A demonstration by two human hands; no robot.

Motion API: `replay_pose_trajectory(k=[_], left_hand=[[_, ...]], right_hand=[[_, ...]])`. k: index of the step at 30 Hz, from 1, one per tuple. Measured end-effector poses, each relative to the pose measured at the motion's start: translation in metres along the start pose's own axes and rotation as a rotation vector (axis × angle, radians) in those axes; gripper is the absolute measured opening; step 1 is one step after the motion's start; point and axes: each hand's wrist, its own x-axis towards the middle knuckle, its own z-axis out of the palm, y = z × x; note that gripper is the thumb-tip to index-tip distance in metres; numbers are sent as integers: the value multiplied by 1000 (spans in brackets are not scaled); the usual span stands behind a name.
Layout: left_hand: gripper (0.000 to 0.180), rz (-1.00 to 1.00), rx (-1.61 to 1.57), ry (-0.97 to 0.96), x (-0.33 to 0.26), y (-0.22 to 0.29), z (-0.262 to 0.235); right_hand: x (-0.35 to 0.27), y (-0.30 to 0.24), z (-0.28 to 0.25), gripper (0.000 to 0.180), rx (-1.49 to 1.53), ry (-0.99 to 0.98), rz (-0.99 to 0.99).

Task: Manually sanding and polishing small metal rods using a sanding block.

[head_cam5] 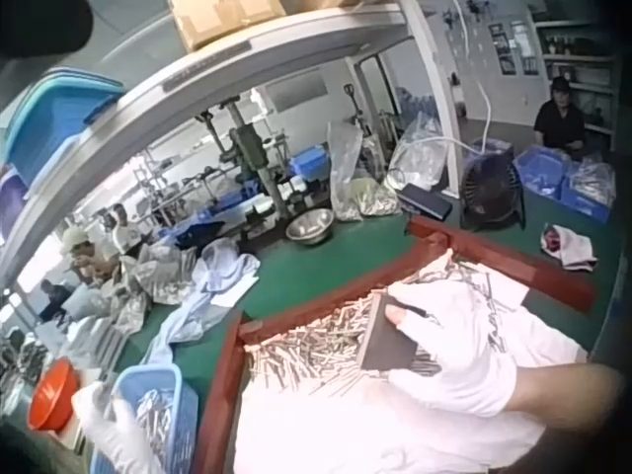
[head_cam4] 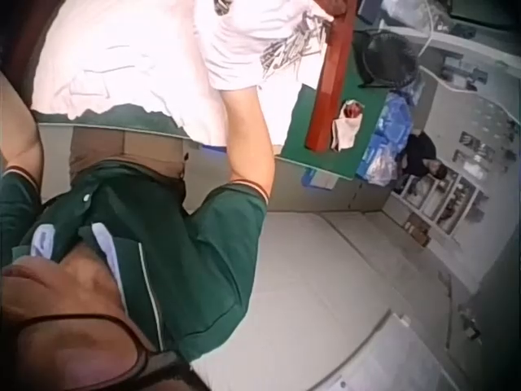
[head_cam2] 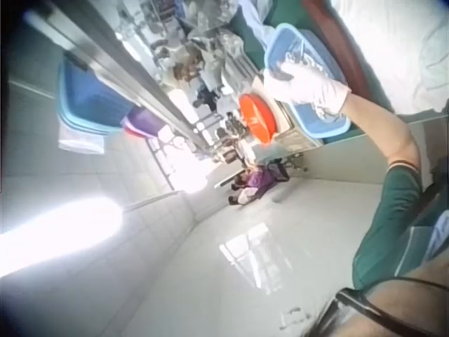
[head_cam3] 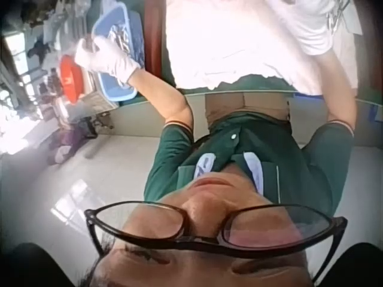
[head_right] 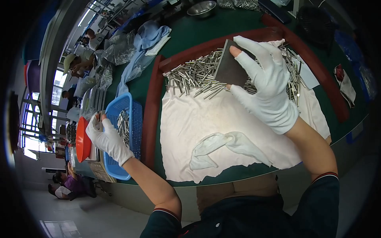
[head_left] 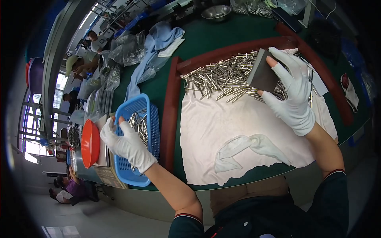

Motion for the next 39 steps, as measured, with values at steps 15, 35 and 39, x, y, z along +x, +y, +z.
replay_pose_trajectory(k=[15, 35, 39], left_hand=[[12, 277, -398, -850, -87, 101, 57], [16, 516, -202, -815, -83, 114, 64], [16, -449, -852, -1082, -81, 104, 49]], right_hand=[[0, 6, 1, 73, -32, 22, 15], [-2, 6, 4, 71, -40, 26, 33], [-2, 5, 1, 72, -23, 10, 43]])
